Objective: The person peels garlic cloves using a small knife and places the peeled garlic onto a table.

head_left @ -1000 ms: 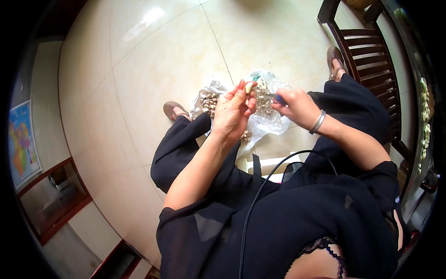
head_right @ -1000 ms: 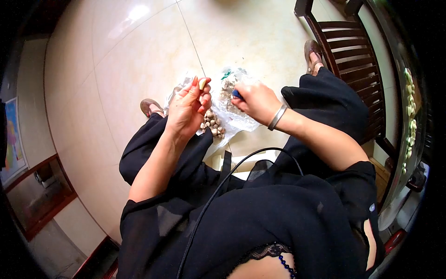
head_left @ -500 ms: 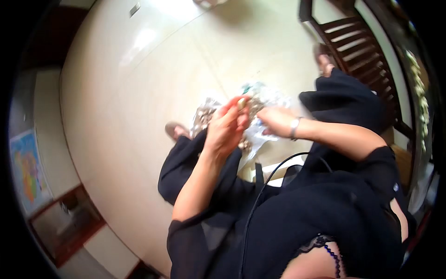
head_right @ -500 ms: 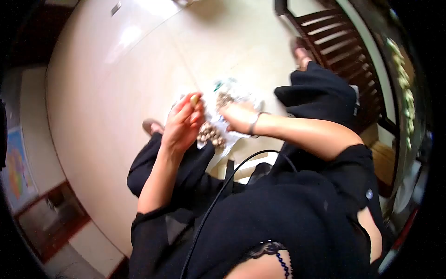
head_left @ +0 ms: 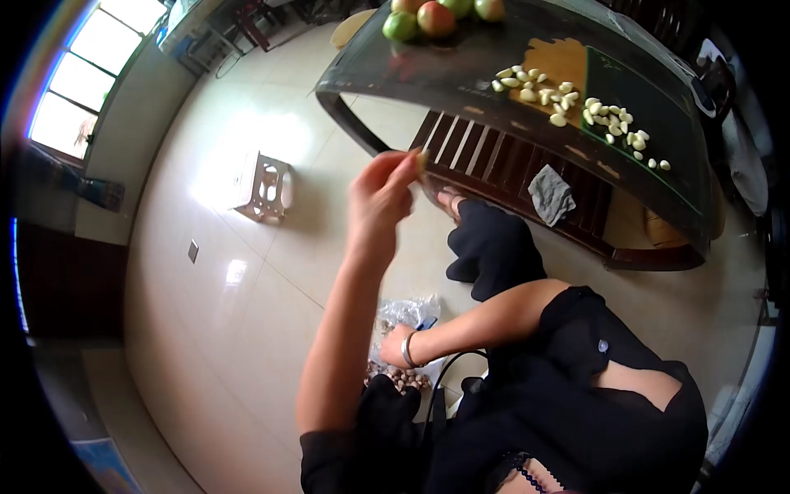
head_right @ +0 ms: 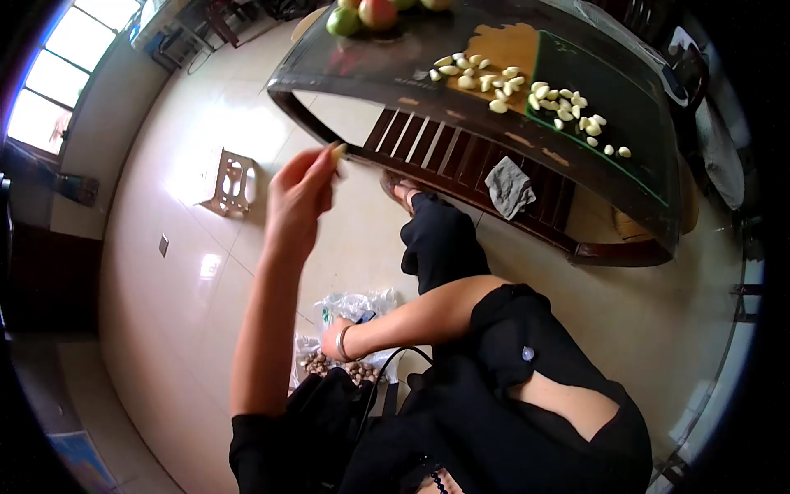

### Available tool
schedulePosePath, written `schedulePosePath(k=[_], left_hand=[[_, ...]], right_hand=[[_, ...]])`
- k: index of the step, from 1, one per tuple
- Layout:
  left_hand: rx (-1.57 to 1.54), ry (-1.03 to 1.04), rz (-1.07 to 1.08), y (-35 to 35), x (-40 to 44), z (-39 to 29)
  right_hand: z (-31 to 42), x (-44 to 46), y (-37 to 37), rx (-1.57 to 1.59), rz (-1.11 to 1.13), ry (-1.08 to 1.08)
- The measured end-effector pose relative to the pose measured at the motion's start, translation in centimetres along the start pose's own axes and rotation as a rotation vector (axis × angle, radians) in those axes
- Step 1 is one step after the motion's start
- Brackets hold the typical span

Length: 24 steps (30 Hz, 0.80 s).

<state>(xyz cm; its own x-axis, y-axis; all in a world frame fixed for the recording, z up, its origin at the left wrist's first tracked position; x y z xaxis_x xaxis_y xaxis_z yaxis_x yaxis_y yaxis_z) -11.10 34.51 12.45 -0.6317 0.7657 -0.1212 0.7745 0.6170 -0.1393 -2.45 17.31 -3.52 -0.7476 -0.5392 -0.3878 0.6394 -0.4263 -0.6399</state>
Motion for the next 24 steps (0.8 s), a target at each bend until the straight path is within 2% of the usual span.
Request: schedulePosePath(k=[1,3,6,8,9,14,16,17,18,19,24], left_hand=[[0.057,0.022,0.014,2.8,2.2,-0.6],[0.130,0.028,0.048,7.8,5.9,-1.1],[0.155,-0.004,0.082,12.5,10.3,-0.3],[0.155,-0.025,0.090,13.5,11.5,0.0],[0.079,-0.054,0.120,14.0,11.7,0.0],[-0.112,-0.098,0.173,12.0,11.0,0.3],[-0.335,-0.109,0.281,9.5,10.1,1.3],[-0.401,-0.098,0.308,7.7,9.0,1.2],[-0.372,-0.104,0.280,5.7,7.4,1.3],[-0.289,-0.103,0.215,3.6,5.4,0.9],[-0.123,0.013,-0.044,-7.7,-4.7,3.7]], right_hand=[[-0.3,-0.3,-0.1,0.013,-0.021,-0.017],[-4.0,6.3,6.4,0.024,-0.357,-0.085],[-3.1,3.5,1.9,0.190,-0.416,0.001],[-2.2,-0.3,-1.6,0.292,-0.700,-0.134],[-2.5,-0.5,-1.6,0.297,-0.702,-0.132],[-3.2,1.6,-0.2,0.125,-0.441,-0.059],[-3.6,1.7,0.5,0.090,-0.411,-0.076],[-2.6,-0.8,-1.7,0.063,-0.268,-0.042],[-1.5,-3.7,-3.7,0.033,-0.122,-0.009],[-1.6,-3.0,-2.8,0.016,-0.267,-0.088],[-1.1,-2.2,-2.6,0.032,-0.162,-0.044]])
Point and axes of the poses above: each hand's wrist, its own x-axis towards the middle knuckle, its own y-axis out of the palm, z = x × y, the point moved 6 cm from there along x, towards the middle knuckle, and after that the axes turned 14 degrees about x, right-handed, at the moved point
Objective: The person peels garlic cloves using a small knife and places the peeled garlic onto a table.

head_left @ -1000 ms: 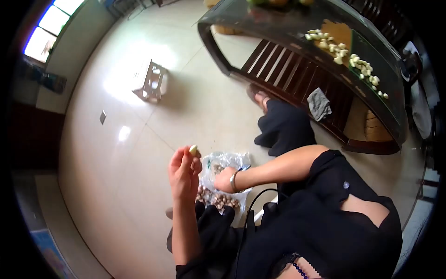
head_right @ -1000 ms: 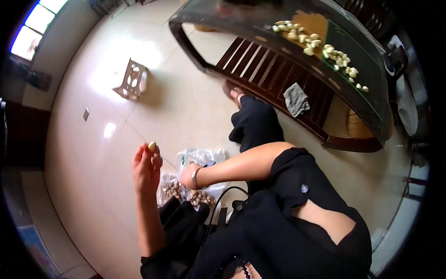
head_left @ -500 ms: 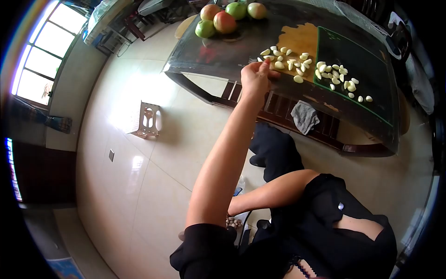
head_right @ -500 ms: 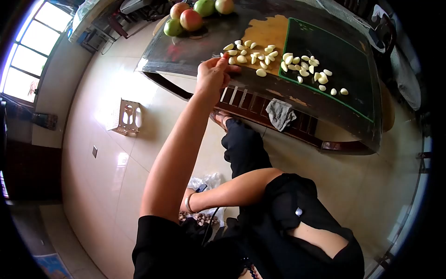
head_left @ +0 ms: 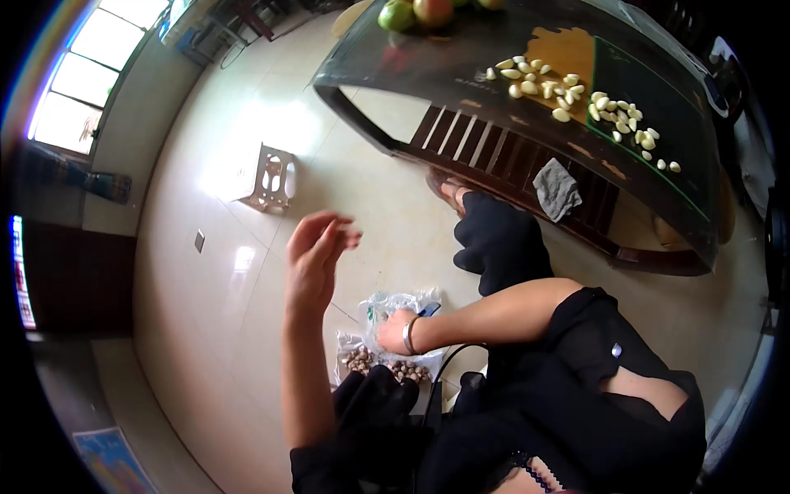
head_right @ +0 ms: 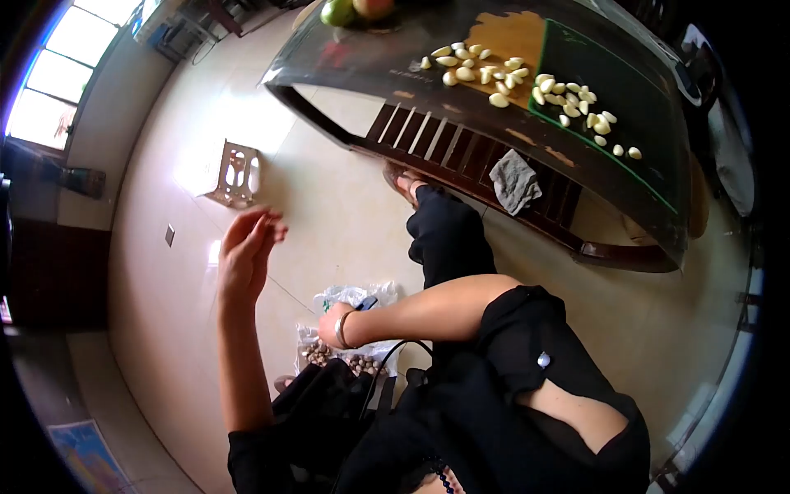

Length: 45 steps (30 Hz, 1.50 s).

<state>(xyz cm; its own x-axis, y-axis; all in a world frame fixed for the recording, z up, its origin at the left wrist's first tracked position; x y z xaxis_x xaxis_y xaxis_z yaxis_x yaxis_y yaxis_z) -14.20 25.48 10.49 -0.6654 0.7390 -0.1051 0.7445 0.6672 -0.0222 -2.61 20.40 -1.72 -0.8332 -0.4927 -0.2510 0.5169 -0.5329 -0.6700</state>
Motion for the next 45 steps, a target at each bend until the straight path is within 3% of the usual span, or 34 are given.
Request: schedulePosePath(k=[2,8,10,11,15,19,26,29,32,36,38,40,41,42,43,44,45], left_hand=[[0.037,-0.052,-0.138,-4.1,-4.4,2.2],[-0.234,-0.200,-0.363,-11.2,-16.1,9.4],[-0.385,-0.184,-0.339,-12.0,-18.2,11.4],[-0.419,-0.183,-0.345,-12.3,-18.9,12.1],[-0.525,-0.199,-0.393,-13.0,-20.2,13.5],[-0.620,-0.245,-0.354,-12.0,-20.2,13.4],[-0.420,-0.308,-0.450,-11.3,-20.2,11.9],[-0.374,-0.318,-0.471,-11.5,-20.1,13.0],[-0.333,-0.327,-0.489,-12.0,-19.6,14.2],[-0.275,-0.346,-0.490,-13.3,-19.3,16.2],[-0.244,-0.333,-0.524,-14.3,-19.2,17.8],[-0.256,-0.333,-0.536,-14.7,-18.7,18.5],[-0.252,-0.362,-0.531,-14.8,-18.4,19.0],[-0.250,-0.391,-0.529,-14.8,-18.2,19.5],[-0.230,-0.409,-0.520,-14.8,-17.8,19.8],[-0.234,-0.406,-0.520,-14.8,-17.4,20.2],[-0.237,-0.398,-0.480,-14.7,-16.8,20.6]], right_hand=[[0.1,0.5,-0.3,0.021,0.088,0.051],[-0.3,2.7,-1.4,0.186,-0.031,0.068],[0.2,3.5,-1.5,0.219,-0.048,0.078],[0.5,3.7,-1.6,0.270,-0.127,-0.020],[3.0,5.0,-3.4,0.514,-0.274,-0.155],[4.3,6.1,-3.8,0.549,-0.278,-0.193],[4.1,6.1,-3.5,0.605,-0.398,-0.397],[3.5,5.9,-3.9,0.532,-0.494,-0.284],[2.6,6.0,-3.9,0.766,-0.442,-0.113],[1.5,4.3,-8.1,0.654,-0.501,-0.077],[0.0,2.1,-12.6,0.516,-0.653,-0.206],[-0.3,-2.1,-19.9,0.423,-0.741,-0.171],[-2.2,-4.2,-23.2,0.315,-0.859,-0.233],[-2.6,-6.8,-27.1,0.238,-0.916,-0.171],[-4.8,-9.4,-30.9,-0.030,-1.042,-0.065],[-6.5,-12.0,-34.1,-0.035,-1.194,0.034],[-10.0,-14.6,-37.8,-0.231,-1.313,0.023]])
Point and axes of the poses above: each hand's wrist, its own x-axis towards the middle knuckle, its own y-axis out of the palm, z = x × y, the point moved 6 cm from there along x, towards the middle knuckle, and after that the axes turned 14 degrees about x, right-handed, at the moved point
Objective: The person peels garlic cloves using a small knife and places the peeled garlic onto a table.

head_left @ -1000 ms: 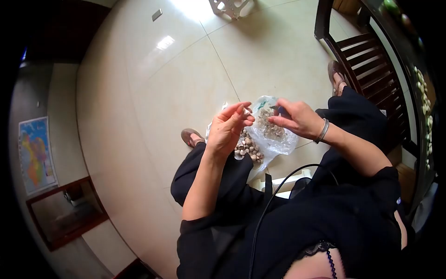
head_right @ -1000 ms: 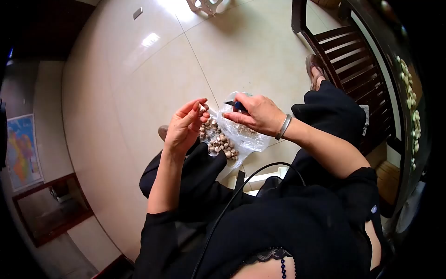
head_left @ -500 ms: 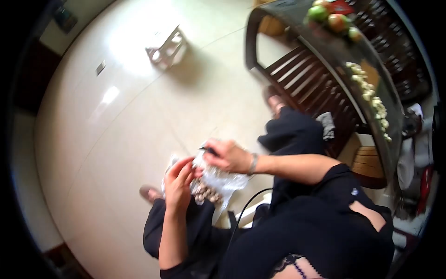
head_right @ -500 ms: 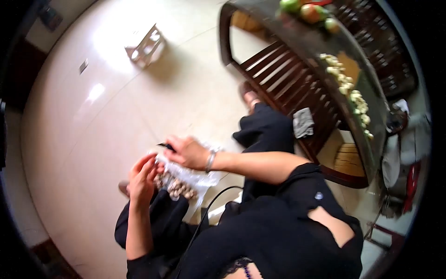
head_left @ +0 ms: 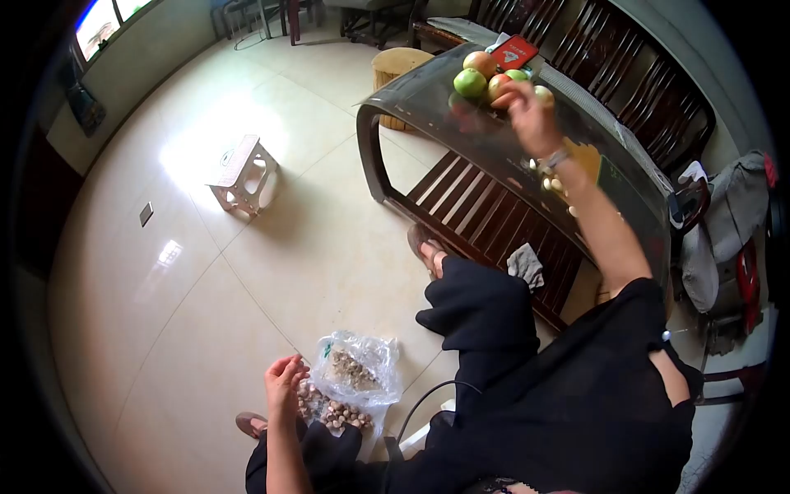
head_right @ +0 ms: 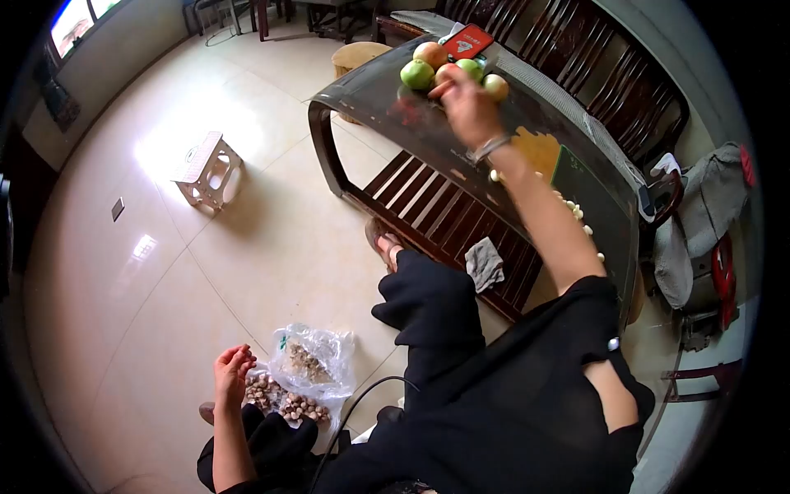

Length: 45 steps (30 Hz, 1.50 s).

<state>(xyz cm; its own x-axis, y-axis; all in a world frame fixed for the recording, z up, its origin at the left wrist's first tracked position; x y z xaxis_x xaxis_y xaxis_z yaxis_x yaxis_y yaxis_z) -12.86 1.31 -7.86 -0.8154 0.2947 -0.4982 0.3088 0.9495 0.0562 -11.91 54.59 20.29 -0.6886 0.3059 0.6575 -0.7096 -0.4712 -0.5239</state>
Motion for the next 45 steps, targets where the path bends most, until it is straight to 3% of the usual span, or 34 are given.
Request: schedulePosePath(k=[1,4,11,17,22,27,30,33,34,35,39,42,44,45], left_hand=[[0.004,0.004,0.041,0.4,0.6,0.1],[0.030,-0.028,0.062,1.4,2.3,0.4],[0.103,-0.114,0.015,0.9,6.5,3.0],[0.200,-0.200,-0.025,1.0,7.8,5.1],[0.233,-0.223,-0.007,1.3,8.2,5.6],[0.226,-0.230,-0.008,1.5,8.2,5.6],[0.217,-0.195,0.005,2.1,7.7,4.6],[0.182,-0.114,0.057,3.0,6.9,3.1],[0.151,-0.103,0.071,3.5,6.5,2.3],[0.148,-0.099,0.067,3.7,6.2,1.9],[0.025,-0.029,0.063,3.4,4.8,0.4],[-0.067,0.000,0.104,3.8,2.8,-1.9],[-0.135,0.018,0.142,3.5,1.6,-2.5],[-0.169,0.034,0.168,3.0,0.9,-2.4]], right_hand=[[-5.6,1.5,-2.9,-0.218,-0.003,0.183],[-16.4,5.1,-9.1,-0.469,-0.146,0.067],[-26.1,10.3,-9.4,-0.621,-0.106,0.146],[-28.2,12.6,-7.7,-0.769,-0.048,0.099],[-29.7,13.1,-7.2,-0.744,-0.044,0.209],[-29.7,13.4,-8.6,-0.688,-0.120,0.171],[-27.0,13.5,-10.1,-0.678,-0.140,0.104],[-21.8,13.5,-11.3,-0.395,-0.147,-0.289],[-18.7,13.1,-11.0,-0.391,-0.149,-0.294],[-14.5,11.9,-9.8,-0.203,-0.118,-0.110],[-3.0,5.9,-2.1,0.361,0.101,-0.212],[5.5,-2.1,5.9,0.768,0.315,0.126],[9.2,-8.7,11.1,0.843,0.547,0.595],[11.7,-11.3,13.3,0.800,0.720,0.648]])
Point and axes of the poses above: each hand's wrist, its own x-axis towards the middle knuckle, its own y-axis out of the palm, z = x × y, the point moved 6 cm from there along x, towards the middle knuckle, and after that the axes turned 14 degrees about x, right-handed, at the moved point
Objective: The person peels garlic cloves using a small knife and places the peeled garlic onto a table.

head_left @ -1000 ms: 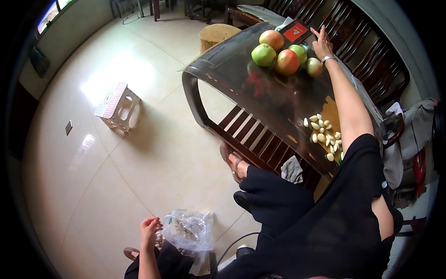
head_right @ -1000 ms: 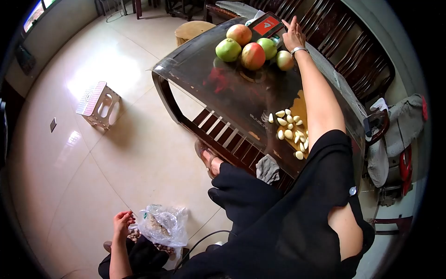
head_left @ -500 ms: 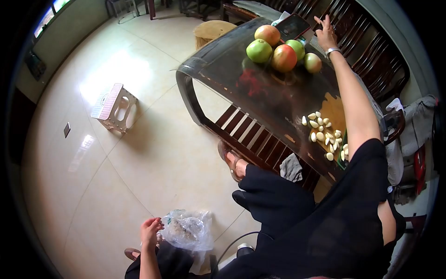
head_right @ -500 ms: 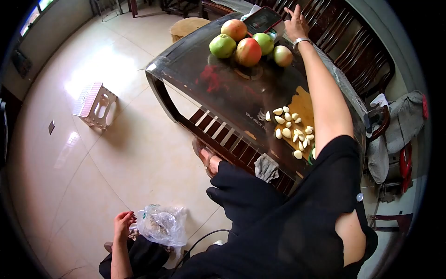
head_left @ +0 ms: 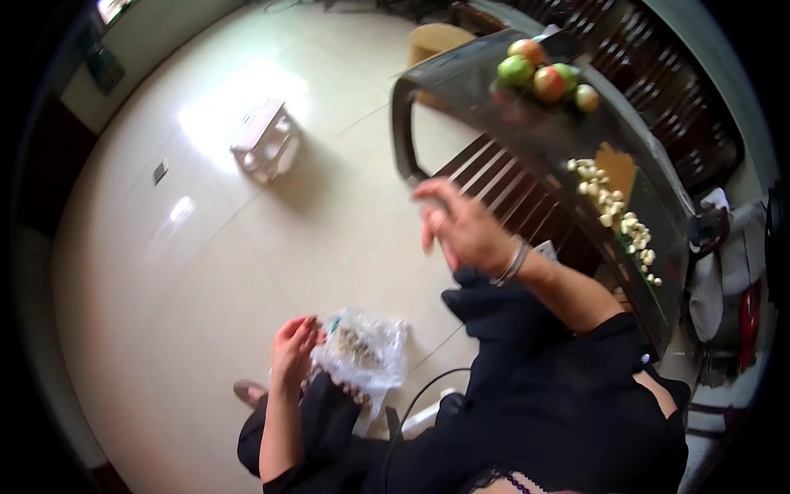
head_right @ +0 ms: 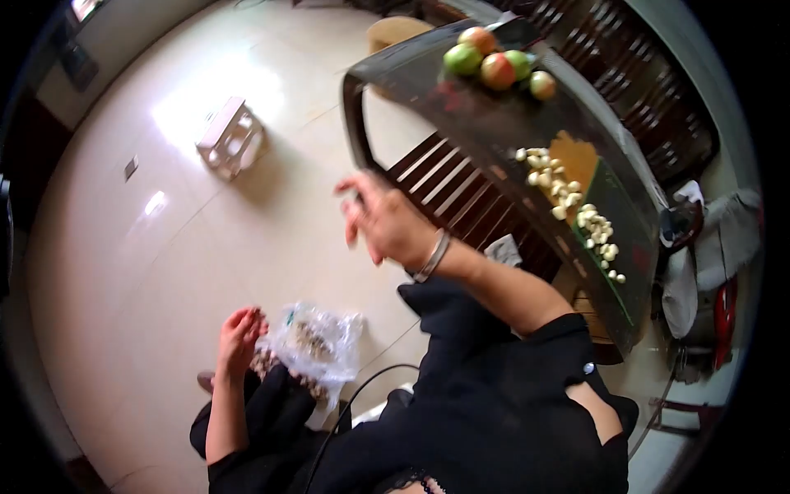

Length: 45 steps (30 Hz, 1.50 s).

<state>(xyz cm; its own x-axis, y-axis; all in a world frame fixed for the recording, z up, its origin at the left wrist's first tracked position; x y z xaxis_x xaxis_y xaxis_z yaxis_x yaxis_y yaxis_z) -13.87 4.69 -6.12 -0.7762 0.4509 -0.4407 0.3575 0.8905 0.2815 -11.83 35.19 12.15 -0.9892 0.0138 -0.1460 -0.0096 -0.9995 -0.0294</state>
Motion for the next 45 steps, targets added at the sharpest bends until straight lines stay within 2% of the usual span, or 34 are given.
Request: schedulePosePath(k=[2,4,5,8,9,12,17,21,23,24,26,36,39,41,45], left_hand=[[0.026,-0.019,-0.018,0.3,-1.7,-1.0],[0.009,-0.035,-0.003,0.7,-3.3,-1.7],[-0.007,-0.011,0.031,0.5,-3.9,-2.3],[-0.097,0.023,0.081,0.6,-5.4,-3.1],[-0.133,0.046,0.103,0.3,-5.8,-3.0],[-0.187,0.066,0.130,-0.1,-6.7,-2.6],[-0.201,0.052,0.110,0.1,-7.4,-2.4],[-0.189,0.018,0.094,0.8,-7.5,-2.4],[-0.167,0.022,0.098,1.0,-7.4,-2.5],[-0.165,0.017,0.098,1.2,-7.4,-2.6],[-0.128,0.036,0.079,1.4,-7.4,-3.0],[-0.084,-0.118,-0.032,1.0,-7.7,-1.6],[-0.004,-0.093,0.053,1.3,-7.6,-1.7],[0.060,-0.083,0.100,1.5,-7.5,-1.7],[-0.068,-0.047,0.127,1.8,-7.4,-1.5]], right_hand=[[-4.0,0.2,6.1,-0.289,0.078,-0.196],[-6.3,-0.1,10.7,-0.306,0.183,-0.112],[-6.8,0.0,12.5,-0.235,0.244,-0.006],[-8.7,0.0,15.8,-0.044,0.307,-0.205],[-8.9,0.0,16.5,-0.070,0.351,-0.188],[-8.3,-0.6,17.6,-0.097,0.427,-0.156],[-9.3,-1.1,18.7,-0.060,0.491,-0.313],[-8.8,-1.1,18.8,-0.032,0.502,-0.278],[-9.0,-1.0,18.9,-0.102,0.517,-0.194],[-9.1,-0.9,18.9,-0.097,0.514,-0.191],[-8.8,-0.8,19.0,-0.180,0.525,-0.317],[-9.6,-0.9,19.4,-0.223,0.561,-0.204],[-9.0,-0.9,19.5,-0.144,0.522,-0.293],[-8.8,-1.1,19.9,-0.192,0.557,-0.435],[-8.8,-1.3,19.9,-0.233,0.512,-0.489]])
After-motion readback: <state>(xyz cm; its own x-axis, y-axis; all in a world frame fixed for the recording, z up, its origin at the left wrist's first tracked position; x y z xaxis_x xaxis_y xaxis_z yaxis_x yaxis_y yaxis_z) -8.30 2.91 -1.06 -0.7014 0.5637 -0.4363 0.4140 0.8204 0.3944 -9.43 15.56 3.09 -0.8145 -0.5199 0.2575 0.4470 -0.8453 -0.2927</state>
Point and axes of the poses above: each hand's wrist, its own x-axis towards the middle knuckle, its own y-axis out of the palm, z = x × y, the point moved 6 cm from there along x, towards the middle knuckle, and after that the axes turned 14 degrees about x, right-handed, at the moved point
